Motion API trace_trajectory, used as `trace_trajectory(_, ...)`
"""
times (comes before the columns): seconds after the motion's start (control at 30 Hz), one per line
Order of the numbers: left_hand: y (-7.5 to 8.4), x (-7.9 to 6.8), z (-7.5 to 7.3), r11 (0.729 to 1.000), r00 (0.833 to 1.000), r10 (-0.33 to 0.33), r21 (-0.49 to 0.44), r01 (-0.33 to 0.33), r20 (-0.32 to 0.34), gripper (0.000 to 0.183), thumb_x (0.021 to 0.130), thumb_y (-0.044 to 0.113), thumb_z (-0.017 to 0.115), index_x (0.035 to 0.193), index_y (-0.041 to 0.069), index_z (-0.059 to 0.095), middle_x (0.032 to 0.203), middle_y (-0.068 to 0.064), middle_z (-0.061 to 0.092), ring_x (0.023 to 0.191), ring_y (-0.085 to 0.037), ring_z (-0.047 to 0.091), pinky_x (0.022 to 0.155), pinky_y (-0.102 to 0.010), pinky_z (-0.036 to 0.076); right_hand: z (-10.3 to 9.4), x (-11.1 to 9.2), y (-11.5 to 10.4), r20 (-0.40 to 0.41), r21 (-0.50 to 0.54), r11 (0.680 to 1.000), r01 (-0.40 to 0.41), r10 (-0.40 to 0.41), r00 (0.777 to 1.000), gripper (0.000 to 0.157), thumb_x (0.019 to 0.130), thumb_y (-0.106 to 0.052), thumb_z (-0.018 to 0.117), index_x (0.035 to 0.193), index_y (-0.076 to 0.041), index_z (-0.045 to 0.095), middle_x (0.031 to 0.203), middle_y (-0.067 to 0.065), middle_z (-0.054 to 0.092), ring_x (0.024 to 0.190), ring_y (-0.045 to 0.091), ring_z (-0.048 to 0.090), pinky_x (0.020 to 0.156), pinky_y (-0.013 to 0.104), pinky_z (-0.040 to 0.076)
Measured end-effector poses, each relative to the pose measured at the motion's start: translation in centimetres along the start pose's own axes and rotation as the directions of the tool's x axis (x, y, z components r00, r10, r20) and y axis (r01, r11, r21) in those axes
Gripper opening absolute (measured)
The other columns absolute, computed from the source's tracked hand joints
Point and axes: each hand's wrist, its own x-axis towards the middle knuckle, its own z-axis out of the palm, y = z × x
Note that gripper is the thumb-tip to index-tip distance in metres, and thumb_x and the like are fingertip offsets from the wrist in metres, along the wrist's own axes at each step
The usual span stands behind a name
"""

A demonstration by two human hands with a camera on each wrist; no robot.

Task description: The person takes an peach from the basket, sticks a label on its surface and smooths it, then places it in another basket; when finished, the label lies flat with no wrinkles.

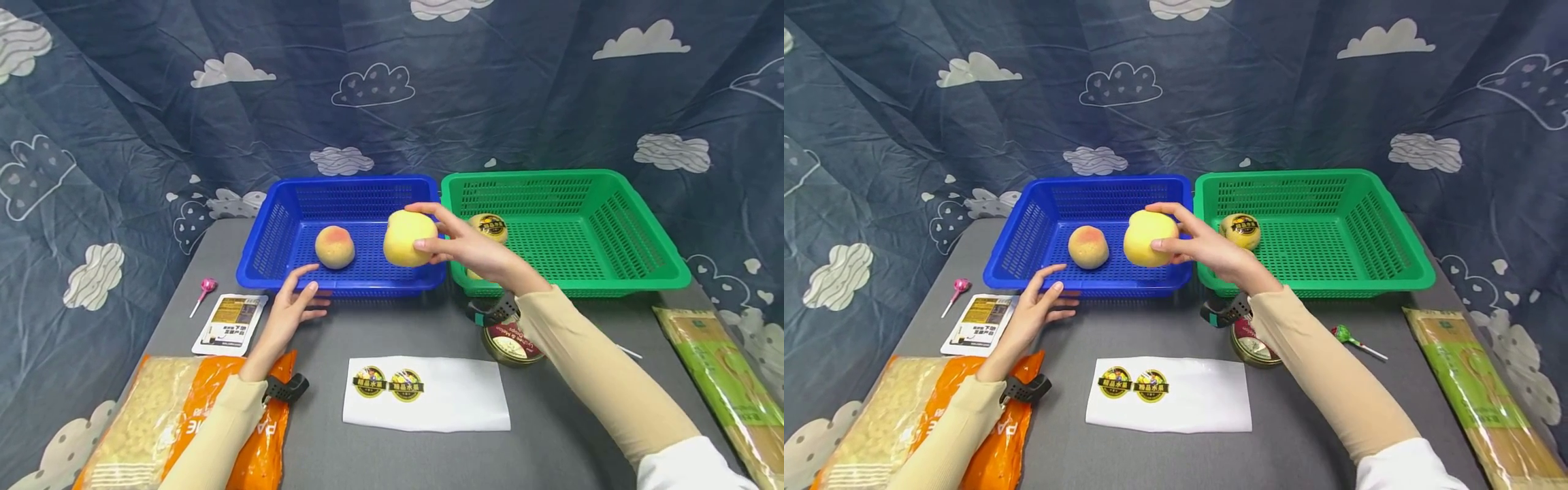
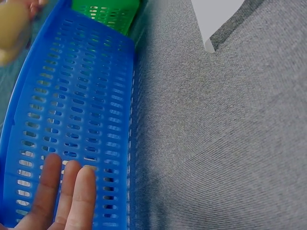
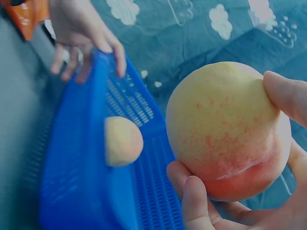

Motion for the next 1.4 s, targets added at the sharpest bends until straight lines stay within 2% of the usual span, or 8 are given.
trace_trajectory(0.17, 0.0, -0.1, -0.1, 1.0, 1.0, 0.008, 0.013, -0.008, -0.007, 0.04, 0.095, 0.019, 0.045, 0.133, 0.01, 0.036, 0.105, -0.036, 0.052, 0.09, -0.047, 0.055, 0.075, -0.052, 0.047, 0.8, -3.7, 1.1, 0.0, -0.062, 0.998, -0.008, 0.008, 1.0, 0.056, 0.084, -0.03, 0.064, 0.132, -0.036, 0.036, 0.126, 0.005, 0.043, 0.102, 0.028, 0.051, 0.083, 0.045, 0.042)
trace_trajectory(0.43, -0.3, -0.1, -0.3, 1.0, 1.0, 0.019, 0.026, -0.018, -0.02, 0.039, 0.095, 0.021, 0.046, 0.132, 0.012, 0.038, 0.104, -0.034, 0.053, 0.091, -0.049, 0.054, 0.074, -0.052, 0.047, 2.7, -7.5, 3.5, 0.081, -0.024, 0.999, -0.041, 0.042, 0.996, 0.056, 0.085, -0.018, 0.063, 0.133, -0.027, 0.036, 0.124, 0.012, 0.043, 0.102, 0.028, 0.055, 0.085, 0.042, 0.042)
trace_trajectory(0.6, -0.4, -0.2, -0.3, 0.999, 1.0, 0.029, 0.037, -0.029, -0.01, 0.04, 0.095, 0.022, 0.045, 0.133, 0.011, 0.037, 0.104, -0.035, 0.053, 0.091, -0.048, 0.055, 0.074, -0.05, 0.048, 3.6, -7.8, 6.5, 0.117, -0.039, 0.998, -0.049, 0.053, 0.992, 0.055, 0.084, -0.017, 0.064, 0.132, -0.024, 0.037, 0.124, 0.012, 0.042, 0.097, 0.029, 0.055, 0.082, 0.041, 0.044)
trace_trajectory(0.77, 0.1, -0.3, 0.0, 0.999, 1.0, 0.02, 0.029, -0.02, -0.005, 0.04, 0.096, 0.019, 0.044, 0.133, 0.009, 0.035, 0.105, -0.036, 0.052, 0.088, -0.041, 0.058, 0.075, -0.052, 0.046, 4.4, -7.4, 8.8, 0.06, -0.114, 0.992, -0.059, 0.066, 0.996, 0.055, 0.084, -0.02, 0.064, 0.132, -0.024, 0.038, 0.126, 0.007, 0.041, 0.095, 0.026, 0.052, 0.079, 0.038, 0.042)
trace_trajectory(0.9, 1.1, -0.7, 0.5, 1.0, 1.0, 0.009, 0.016, -0.009, 0.001, 0.04, 0.096, 0.015, 0.042, 0.134, 0.004, 0.033, 0.106, -0.039, 0.05, 0.084, -0.032, 0.061, 0.077, -0.056, 0.044, 4.7, -6.9, 10.0, 0.029, -0.143, 0.99, -0.018, 0.022, 0.999, 0.056, 0.085, -0.014, 0.063, 0.134, -0.017, 0.036, 0.127, 0.011, 0.04, 0.097, 0.026, 0.049, 0.077, 0.036, 0.044)
trace_trajectory(1.03, 1.8, -0.9, 0.9, 1.0, 1.0, 0.01, 0.02, -0.01, 0.002, 0.04, 0.097, 0.011, 0.04, 0.134, 0.001, 0.031, 0.106, -0.041, 0.048, 0.082, -0.026, 0.062, 0.078, -0.059, 0.041, 4.8, -6.8, 10.2, 0.017, -0.241, 0.97, 0.035, -0.032, 0.999, 0.056, 0.084, -0.015, 0.064, 0.133, -0.014, 0.036, 0.125, 0.014, 0.041, 0.086, 0.024, 0.052, 0.066, 0.033, 0.048)
trace_trajectory(1.17, 1.5, -0.7, 0.8, 1.0, 1.0, 0.014, 0.016, -0.014, 0.001, 0.04, 0.097, 0.012, 0.041, 0.134, 0.003, 0.032, 0.107, -0.041, 0.048, 0.081, -0.024, 0.062, 0.078, -0.06, 0.04, 4.7, -7.1, 9.9, 0.002, -0.344, 0.938, 0.037, -0.039, 0.999, 0.056, 0.084, -0.021, 0.065, 0.132, -0.017, 0.038, 0.119, 0.014, 0.042, 0.079, 0.022, 0.051, 0.06, 0.03, 0.048)
trace_trajectory(1.4, 0.1, -0.1, 0.3, 1.0, 1.0, 0.007, 0.026, -0.007, 0.006, 0.042, 0.096, 0.02, 0.043, 0.135, 0.011, 0.033, 0.108, -0.038, 0.05, 0.089, -0.038, 0.059, 0.077, -0.053, 0.046, 4.5, -8.0, 9.3, -0.048, -0.387, 0.922, 0.019, -0.041, 0.998, 0.057, 0.083, -0.024, 0.066, 0.133, -0.021, 0.04, 0.127, 0.012, 0.037, 0.073, 0.023, 0.057, 0.059, 0.029, 0.049)
